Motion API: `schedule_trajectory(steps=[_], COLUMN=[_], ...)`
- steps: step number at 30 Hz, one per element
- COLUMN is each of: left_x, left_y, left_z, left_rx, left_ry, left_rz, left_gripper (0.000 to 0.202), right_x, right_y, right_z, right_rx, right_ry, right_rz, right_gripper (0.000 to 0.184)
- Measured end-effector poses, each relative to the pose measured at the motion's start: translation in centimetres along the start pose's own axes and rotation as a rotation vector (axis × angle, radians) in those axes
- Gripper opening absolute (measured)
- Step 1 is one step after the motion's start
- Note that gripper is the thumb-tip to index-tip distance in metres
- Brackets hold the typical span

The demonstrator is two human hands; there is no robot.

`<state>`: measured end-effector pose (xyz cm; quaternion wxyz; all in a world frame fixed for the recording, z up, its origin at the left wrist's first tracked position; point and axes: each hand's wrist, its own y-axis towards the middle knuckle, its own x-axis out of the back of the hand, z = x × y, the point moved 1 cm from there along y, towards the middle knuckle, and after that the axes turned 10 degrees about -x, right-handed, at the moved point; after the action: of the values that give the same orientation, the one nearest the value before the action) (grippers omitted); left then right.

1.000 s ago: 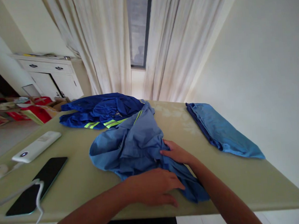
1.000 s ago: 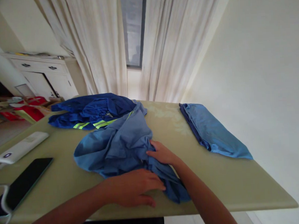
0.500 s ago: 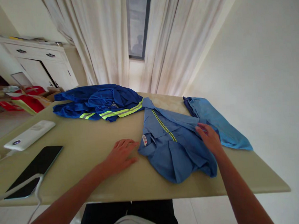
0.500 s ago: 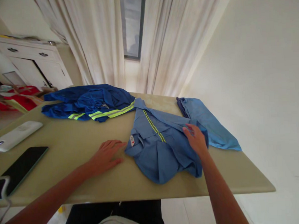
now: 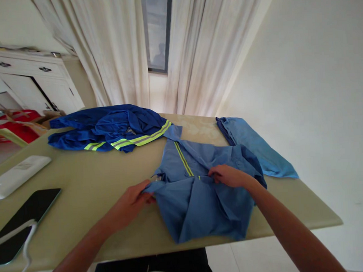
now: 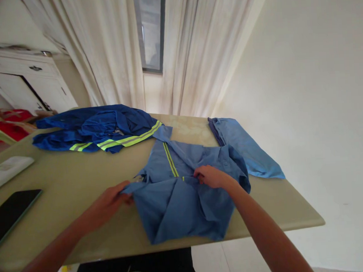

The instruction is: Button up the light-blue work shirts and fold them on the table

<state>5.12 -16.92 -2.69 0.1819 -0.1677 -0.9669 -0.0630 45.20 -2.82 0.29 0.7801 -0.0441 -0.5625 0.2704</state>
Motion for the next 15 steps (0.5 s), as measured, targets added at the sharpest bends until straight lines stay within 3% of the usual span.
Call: schedule_trajectory(steps=[2, 4, 6, 8, 10, 12, 14, 15], left_x=[1.0, 1.2, 0.8, 0.7, 1.8, 4.3, 8.3, 10.6], left_y=[-3.3, -5.2, -5.1, -3.3, -0.6, 2.3, 5.2, 6.7], left_z=[0.7, 0.9, 0.4, -0.7, -2.3, -4.5, -7.4, -9.0], left_rx=[0.187, 0.337, 0.435, 0.419, 0.283, 0.065, -0.274, -0.462], left_ry=[-0.433, -0.714, -0.783, -0.737, -0.678, -0.588, -0.359, -0.157], left_rz=[-0.176, -0.396, -0.532, -0.580, -0.618, -0.672, -0.697, -0.697], left_gripper=[0.050, 0.061, 0.053, 0.048, 0.053, 0.047, 0.036, 0.029], right_x=[0.4, 0.4, -0.3, -1.4, -2.2, -1.9, -0.1, 1.4], right_y=[-0.6, 0.0, 1.9, 4.3, 6.4, 7.4, 7.5, 7.4], right_z=[0.7, 1.9, 3.4, 5.1, 6.8, 8.0, 8.4, 8.1], right_rx=[0.133, 0.159, 0.122, 0.090, 0.100, 0.167, 0.235, 0.245], right_ry=[0.045, 0.034, -0.011, -0.067, -0.131, -0.159, -0.090, -0.008], right_rz=[0.098, -0.090, -0.330, -0.406, -0.333, -0.275, -0.359, -0.472], right_gripper=[0.023, 0.036, 0.056, 0.074, 0.062, 0.036, 0.026, 0.024])
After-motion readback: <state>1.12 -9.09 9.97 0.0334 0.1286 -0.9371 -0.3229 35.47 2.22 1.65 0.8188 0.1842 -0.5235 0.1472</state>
